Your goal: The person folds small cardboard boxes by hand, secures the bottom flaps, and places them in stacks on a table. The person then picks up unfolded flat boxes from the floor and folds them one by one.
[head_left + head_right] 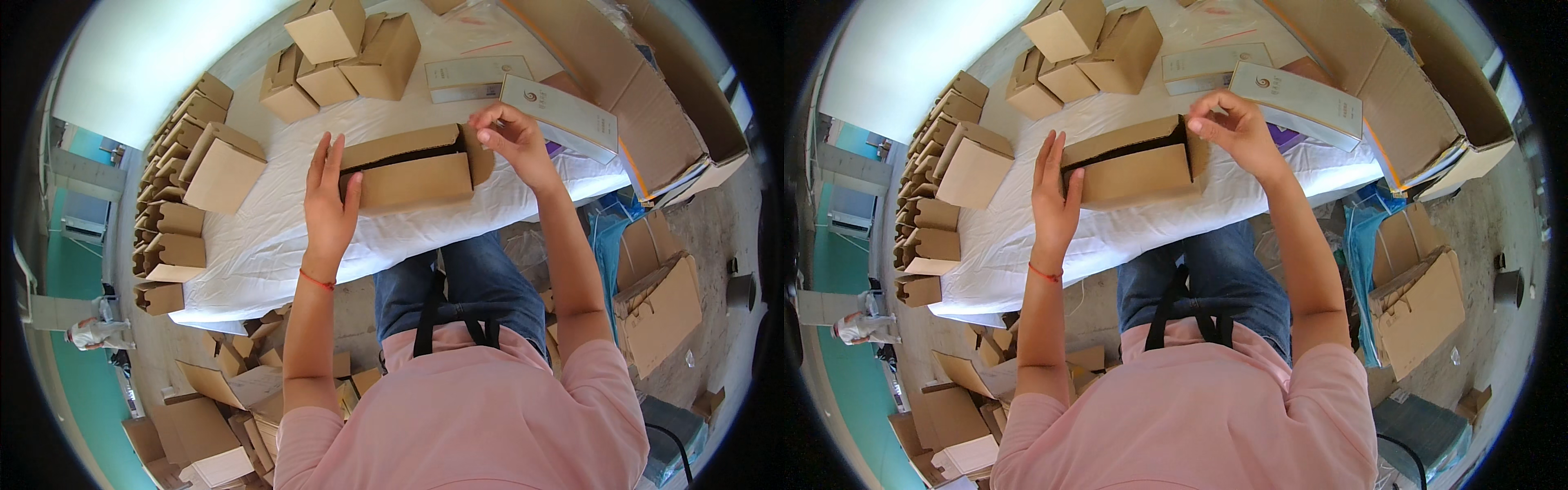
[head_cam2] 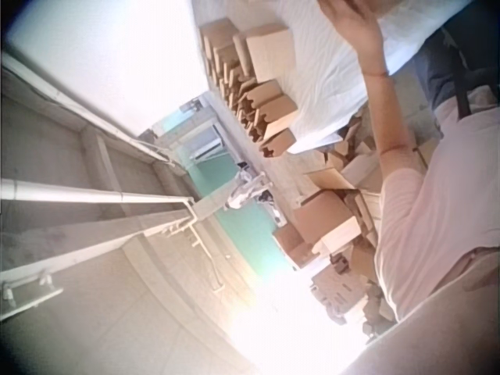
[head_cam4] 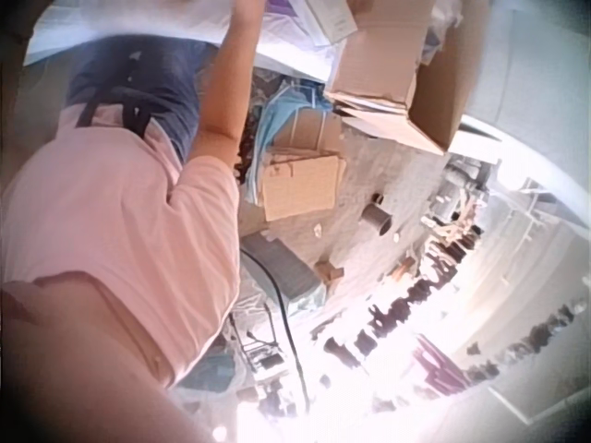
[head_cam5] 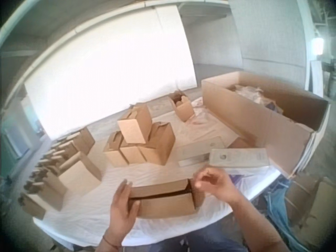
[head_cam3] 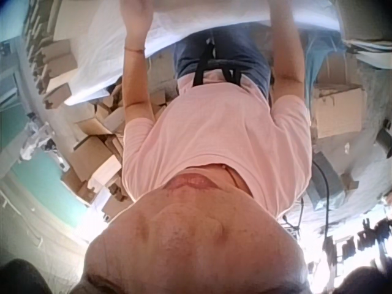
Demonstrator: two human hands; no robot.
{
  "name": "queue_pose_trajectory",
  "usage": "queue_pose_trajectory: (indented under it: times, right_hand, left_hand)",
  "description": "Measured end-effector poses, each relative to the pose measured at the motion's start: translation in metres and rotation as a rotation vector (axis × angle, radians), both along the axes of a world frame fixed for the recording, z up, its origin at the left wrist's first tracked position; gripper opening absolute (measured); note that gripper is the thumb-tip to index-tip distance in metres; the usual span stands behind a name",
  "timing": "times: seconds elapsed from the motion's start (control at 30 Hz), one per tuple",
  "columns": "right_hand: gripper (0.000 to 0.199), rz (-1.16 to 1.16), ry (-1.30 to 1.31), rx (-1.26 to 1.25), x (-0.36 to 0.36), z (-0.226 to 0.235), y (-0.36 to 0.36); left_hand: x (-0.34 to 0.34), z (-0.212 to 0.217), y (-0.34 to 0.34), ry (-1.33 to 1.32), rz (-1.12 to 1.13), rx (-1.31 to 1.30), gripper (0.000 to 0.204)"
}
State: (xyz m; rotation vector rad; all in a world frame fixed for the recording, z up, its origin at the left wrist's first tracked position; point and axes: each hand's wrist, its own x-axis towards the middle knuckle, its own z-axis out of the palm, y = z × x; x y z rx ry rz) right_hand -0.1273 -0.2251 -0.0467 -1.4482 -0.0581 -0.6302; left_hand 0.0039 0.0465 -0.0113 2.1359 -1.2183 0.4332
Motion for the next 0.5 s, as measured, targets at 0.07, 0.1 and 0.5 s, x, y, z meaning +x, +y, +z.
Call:
queue_pose_trajectory:
  times: [0.07, 0.1, 0.5]
  right_hand:
    - [0.037, 0.023, 0.007, -0.024, -0.007, 0.011, 0.014]
    - [0.049, 0.029, 0.005, -0.066, -0.010, 0.018, 0.022]
    - [0.086, -0.074, -0.003, -0.264, -0.012, 0.010, 0.049]
  left_hand:
    - [-0.001, 0.001, -0.003, 0.073, -0.011, 0.041, 0.057]
    - [-0.001, 0.002, -0.004, 0.107, -0.016, 0.061, 0.059]
    - [0.008, 0.012, -0.049, -0.070, -0.274, 0.395, 0.065]
